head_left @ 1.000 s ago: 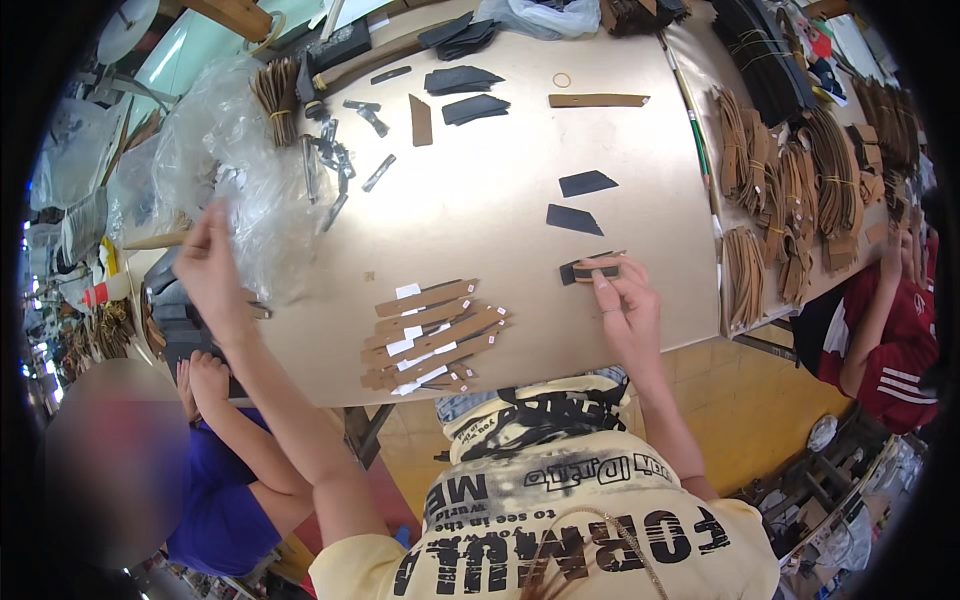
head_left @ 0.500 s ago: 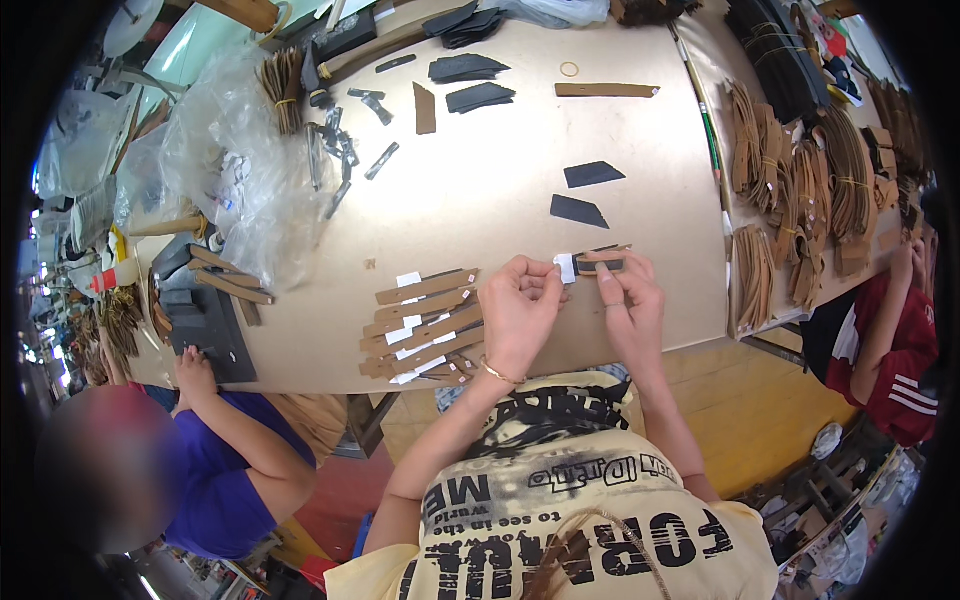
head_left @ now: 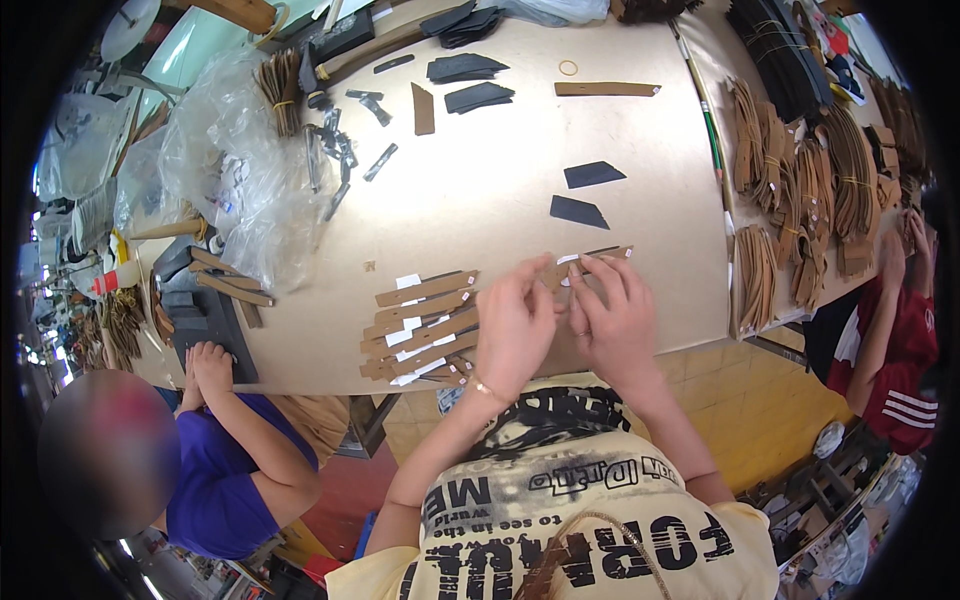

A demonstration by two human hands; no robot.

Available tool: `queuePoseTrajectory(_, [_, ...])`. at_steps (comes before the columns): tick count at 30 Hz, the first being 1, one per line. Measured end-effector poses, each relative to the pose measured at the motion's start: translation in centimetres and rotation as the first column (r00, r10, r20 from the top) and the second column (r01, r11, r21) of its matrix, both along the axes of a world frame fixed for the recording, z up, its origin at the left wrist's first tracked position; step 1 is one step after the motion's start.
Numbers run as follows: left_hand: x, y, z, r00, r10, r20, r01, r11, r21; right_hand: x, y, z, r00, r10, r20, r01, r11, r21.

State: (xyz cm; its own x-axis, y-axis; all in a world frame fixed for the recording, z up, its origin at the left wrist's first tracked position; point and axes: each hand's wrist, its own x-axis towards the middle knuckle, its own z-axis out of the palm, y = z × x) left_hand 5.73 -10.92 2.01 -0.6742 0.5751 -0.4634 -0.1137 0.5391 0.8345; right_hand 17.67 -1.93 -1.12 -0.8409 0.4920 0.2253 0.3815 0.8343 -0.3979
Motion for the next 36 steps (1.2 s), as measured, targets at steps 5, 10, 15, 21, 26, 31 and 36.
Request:
queuePoseTrajectory(5, [0.9, -1.1, 1.1, 0.595, -0.382, -0.708, 0.282, 0.923, -0.261, -0.5, -0.1, 0.4, 0.997, 0.013, 0.077, -0.024, 0.989, 0.144])
queuePoseTrajectory(10, [2.4, -0.2, -1.8, 0.402, -0.585, -0.704, 0.317, 0.81, -0.493, -0.1, 3.1, 1.6, 0.991, 0.135, -0.012, -0.135, 0.991, -0.006])
queuePoseTrajectory(15, [2.5, 0.0, -1.7, 0.343, -0.614, -0.711, 0.31, 0.788, -0.531, -0.5, 4.5, 1.7, 0.995, 0.041, 0.088, -0.034, 0.996, -0.078])
queuePoseTrajectory(21, [-1.8, -4.5, 1.5, 0.627, -0.291, -0.723, 0.31, 0.944, -0.111, -1.6, 4.4, 3.5, 0.993, -0.006, 0.118, 0.045, 0.942, -0.333])
queuePoseTrajectory(26, [-6.2, -11.1, 5.7, 0.647, 0.067, -0.759, -0.041, 0.998, 0.053, -4.4, 1.9, 6.1, 0.997, -0.018, -0.071, -0.037, 0.709, -0.704])
queuePoseTrajectory(31, [-7.9, -15.2, 6.8, 0.607, 0.216, -0.765, -0.2, 0.973, 0.116, -9.9, -3.7, 4.8, 0.98, 0.146, -0.136, -0.199, 0.652, -0.732])
queuePoseTrajectory(36, [-7.3, -16.1, 3.8, 0.687, 0.089, -0.721, -0.109, 0.994, 0.018, -11.3, -4.5, 2.9, 0.979, 0.204, 0.004, -0.195, 0.945, -0.264])
